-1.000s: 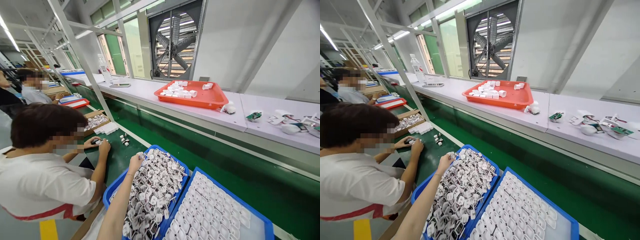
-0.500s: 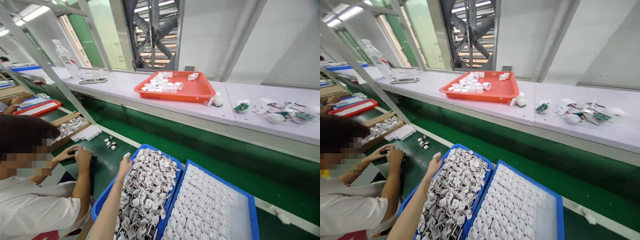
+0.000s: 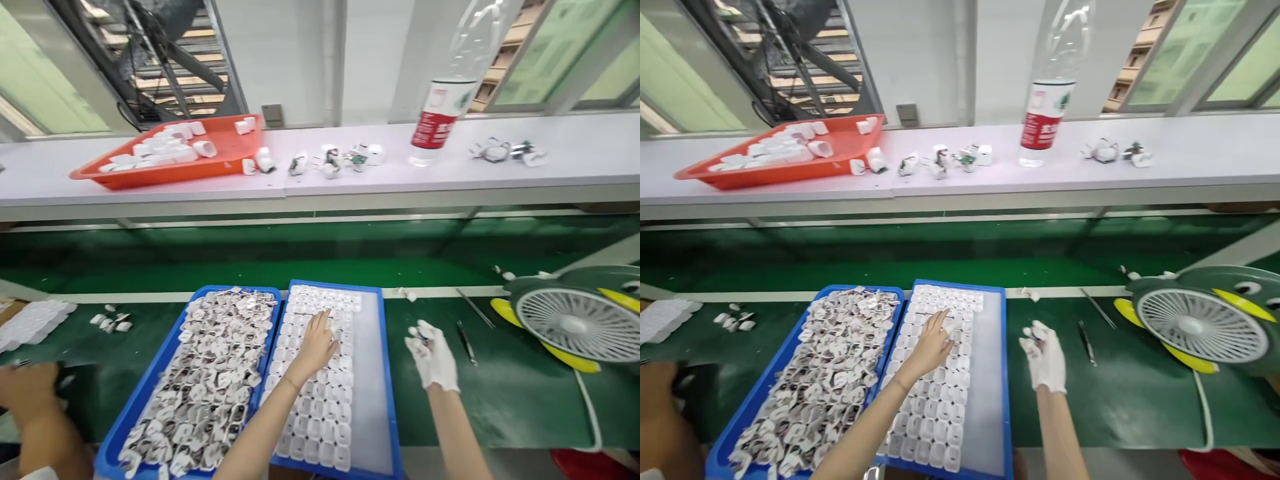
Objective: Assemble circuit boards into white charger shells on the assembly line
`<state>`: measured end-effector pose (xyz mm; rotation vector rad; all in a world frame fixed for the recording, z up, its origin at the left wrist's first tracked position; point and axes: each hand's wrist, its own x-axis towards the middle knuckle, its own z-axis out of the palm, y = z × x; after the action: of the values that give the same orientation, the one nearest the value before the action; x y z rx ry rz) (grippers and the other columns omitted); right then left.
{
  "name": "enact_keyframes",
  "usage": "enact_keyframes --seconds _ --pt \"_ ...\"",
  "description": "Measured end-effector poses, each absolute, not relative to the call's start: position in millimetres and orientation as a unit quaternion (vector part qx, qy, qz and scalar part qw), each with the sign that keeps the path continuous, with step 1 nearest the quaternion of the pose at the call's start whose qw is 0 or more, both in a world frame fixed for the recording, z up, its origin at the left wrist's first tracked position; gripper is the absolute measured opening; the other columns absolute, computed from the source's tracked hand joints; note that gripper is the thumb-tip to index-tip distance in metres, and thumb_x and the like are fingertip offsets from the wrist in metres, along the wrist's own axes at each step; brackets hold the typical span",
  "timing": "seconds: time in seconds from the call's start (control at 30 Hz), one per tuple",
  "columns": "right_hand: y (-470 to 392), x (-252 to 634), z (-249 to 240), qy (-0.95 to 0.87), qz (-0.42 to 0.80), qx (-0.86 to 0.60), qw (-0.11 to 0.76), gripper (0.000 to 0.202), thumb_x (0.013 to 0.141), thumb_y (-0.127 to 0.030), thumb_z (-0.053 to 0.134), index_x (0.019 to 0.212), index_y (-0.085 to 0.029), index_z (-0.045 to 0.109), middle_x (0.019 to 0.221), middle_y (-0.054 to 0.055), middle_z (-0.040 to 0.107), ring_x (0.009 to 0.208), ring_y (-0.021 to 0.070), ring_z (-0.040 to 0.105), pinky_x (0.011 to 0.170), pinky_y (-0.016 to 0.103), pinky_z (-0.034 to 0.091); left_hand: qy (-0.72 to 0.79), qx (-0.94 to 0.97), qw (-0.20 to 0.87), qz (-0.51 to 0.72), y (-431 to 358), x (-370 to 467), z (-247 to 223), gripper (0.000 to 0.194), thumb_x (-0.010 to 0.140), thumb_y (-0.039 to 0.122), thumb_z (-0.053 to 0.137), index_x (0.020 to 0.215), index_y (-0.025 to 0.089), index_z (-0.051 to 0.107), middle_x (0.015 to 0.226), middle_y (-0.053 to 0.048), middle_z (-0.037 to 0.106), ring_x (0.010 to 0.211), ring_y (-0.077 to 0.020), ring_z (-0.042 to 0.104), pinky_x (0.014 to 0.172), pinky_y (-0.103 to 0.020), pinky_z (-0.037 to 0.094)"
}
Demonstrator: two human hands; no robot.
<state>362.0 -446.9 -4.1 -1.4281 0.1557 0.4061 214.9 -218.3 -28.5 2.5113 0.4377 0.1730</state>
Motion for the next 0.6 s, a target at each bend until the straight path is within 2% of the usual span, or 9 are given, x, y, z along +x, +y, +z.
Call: enact_keyframes --seconds 0.1,0.2,0.27,0.33,0.4,0.47,0.53,0.6 --pt "-450.5 365.9 10.1 0.060 0.248 -0.575 0.777 0.047 0.089 -0.061 0.049 0.110 -0.019 0.057 0.092 0.003 0.064 0.064 0.0122 0.058 0.066 0.032 0.053 0.168 0.946 0.272 0.059 -253.8 274.7 -43.4 0.025 0.082 0.022 0.067 0.106 0.016 0.066 0.149 -0.013 0.044 0.140 -0.0336 0.035 0.116 -0.056 0.025" --pt "-468.0 370.5 35.5 0.018 0.316 -0.521 0.793 0.048 0.076 -0.048 0.073 0.112 -0.021 0.056 0.098 0.003 0.066 0.064 0.0109 0.057 0.071 0.031 0.053 0.211 0.940 0.259 0.072 -269.3 316.7 -52.1 0.037 0.089 0.030 0.063 0.122 0.016 0.058 0.143 -0.012 0.048 0.133 -0.0323 0.043 0.109 -0.060 0.033" --pt "-486.9 374.4 53.1 -0.008 0.352 -0.494 0.795 0.054 0.072 -0.039 0.080 0.117 -0.021 0.055 0.104 0.005 0.067 0.066 0.0106 0.058 0.078 0.032 0.052 0.231 0.933 0.264 0.083 -275.2 334.1 -53.2 0.039 0.090 0.032 0.061 0.125 0.017 0.056 0.139 -0.012 0.051 0.126 -0.0302 0.049 0.104 -0.057 0.040" --pt "-508.0 379.9 67.1 -0.025 0.381 -0.474 0.793 0.054 0.077 -0.038 0.077 0.123 -0.022 0.053 0.112 0.008 0.067 0.064 0.0092 0.057 0.081 0.033 0.052 0.239 0.925 0.282 0.094 -281.9 345.7 -50.2 0.036 0.091 0.033 0.060 0.125 0.018 0.057 0.135 -0.011 0.054 0.119 -0.0276 0.055 0.100 -0.053 0.046" --pt "-527.7 387.0 75.7 -0.026 0.405 -0.461 0.789 0.046 0.084 -0.041 0.069 0.124 -0.023 0.054 0.119 0.010 0.066 0.061 0.0077 0.056 0.081 0.034 0.052 0.233 0.917 0.307 0.106 -292.2 353.1 -43.0 0.034 0.092 0.033 0.059 0.123 0.018 0.057 0.131 -0.011 0.057 0.113 -0.0255 0.058 0.095 -0.049 0.049" --pt "-544.3 395.4 79.7 -0.011 0.420 -0.444 0.791 0.038 0.087 -0.044 0.065 0.119 -0.025 0.059 0.125 0.010 0.063 0.067 0.0092 0.059 0.081 0.035 0.053 0.216 0.909 0.335 0.121 -308.1 356.0 -30.9 0.032 0.092 0.033 0.059 0.120 0.017 0.059 0.126 -0.010 0.059 0.109 -0.0241 0.061 0.092 -0.047 0.052" --pt "-558.1 404.2 80.5 0.028 0.414 -0.425 0.804 0.037 0.082 -0.043 0.071 0.114 -0.027 0.064 0.131 0.008 0.059 0.082 0.0136 0.063 0.079 0.034 0.055 0.191 0.900 0.367 0.135 -330.6 353.3 -13.6 0.026 0.092 0.031 0.058 0.113 0.015 0.060 0.118 -0.009 0.063 0.103 -0.0221 0.063 0.087 -0.043 0.054" --pt "-570.9 412.1 79.7 0.077 0.395 -0.418 0.814 0.039 0.074 -0.039 0.079 0.110 -0.026 0.069 0.126 0.004 0.061 0.086 0.0135 0.062 0.076 0.029 0.055 0.163 0.890 0.398 0.148 -358.3 345.6 8.0 0.017 0.093 0.029 0.056 0.103 0.016 0.061 0.107 -0.007 0.067 0.093 -0.0183 0.066 0.078 -0.035 0.057"
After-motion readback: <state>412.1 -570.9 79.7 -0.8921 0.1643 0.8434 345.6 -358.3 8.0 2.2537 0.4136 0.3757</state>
